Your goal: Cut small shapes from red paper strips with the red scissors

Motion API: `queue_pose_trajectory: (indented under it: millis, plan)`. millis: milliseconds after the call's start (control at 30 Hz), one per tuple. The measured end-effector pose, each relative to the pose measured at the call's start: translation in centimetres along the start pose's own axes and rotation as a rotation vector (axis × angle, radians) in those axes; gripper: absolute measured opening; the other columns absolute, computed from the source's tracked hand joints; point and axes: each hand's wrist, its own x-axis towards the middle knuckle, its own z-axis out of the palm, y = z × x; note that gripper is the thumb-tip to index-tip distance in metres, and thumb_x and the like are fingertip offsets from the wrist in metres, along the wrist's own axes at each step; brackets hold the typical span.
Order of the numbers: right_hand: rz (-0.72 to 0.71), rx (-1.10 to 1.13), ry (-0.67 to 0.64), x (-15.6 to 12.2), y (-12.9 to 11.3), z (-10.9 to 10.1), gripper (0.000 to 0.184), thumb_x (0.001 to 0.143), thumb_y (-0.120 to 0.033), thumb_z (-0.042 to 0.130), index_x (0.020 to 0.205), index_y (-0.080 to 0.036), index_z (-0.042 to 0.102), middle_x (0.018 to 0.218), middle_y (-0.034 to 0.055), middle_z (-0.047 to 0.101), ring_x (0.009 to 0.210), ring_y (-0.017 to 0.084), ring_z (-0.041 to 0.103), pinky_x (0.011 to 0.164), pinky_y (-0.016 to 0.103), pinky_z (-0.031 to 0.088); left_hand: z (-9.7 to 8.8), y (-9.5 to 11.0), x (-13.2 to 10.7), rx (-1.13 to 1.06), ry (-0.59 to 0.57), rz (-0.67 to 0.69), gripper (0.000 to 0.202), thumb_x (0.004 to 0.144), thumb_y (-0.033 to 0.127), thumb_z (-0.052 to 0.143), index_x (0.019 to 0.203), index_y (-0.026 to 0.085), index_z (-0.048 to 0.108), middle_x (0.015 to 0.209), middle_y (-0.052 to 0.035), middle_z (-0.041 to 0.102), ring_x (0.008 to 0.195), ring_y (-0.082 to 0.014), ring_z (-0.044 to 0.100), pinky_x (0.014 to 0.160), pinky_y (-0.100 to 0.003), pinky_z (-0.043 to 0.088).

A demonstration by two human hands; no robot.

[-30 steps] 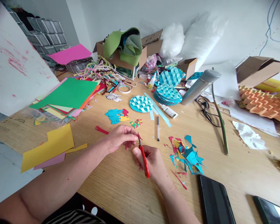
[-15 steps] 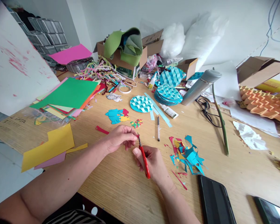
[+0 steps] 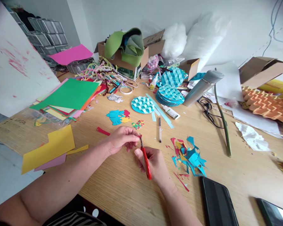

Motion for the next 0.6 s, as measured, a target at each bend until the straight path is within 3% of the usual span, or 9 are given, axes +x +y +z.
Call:
queue_pose_trajectory:
  millis: [600]
  plan:
    - [0.016, -0.022, -0.005, -0.05, -0.46, 0.04, 0.050, 0.072, -0.063, 0.062, 0.055, -0.018, 0.049, 0.046, -0.0015, 0.052, 0.035, 0.009, 0.046, 0.034, 0.018, 0.031, -0.02, 0.25, -0.02, -0.032, 0.017, -0.037, 0.011, 0.064, 0.023, 0.063, 0.066, 0.013, 0.057, 0.057, 0.0002, 0.058, 0.042, -0.0069, 0.049, 0.036, -0.017, 0.036]
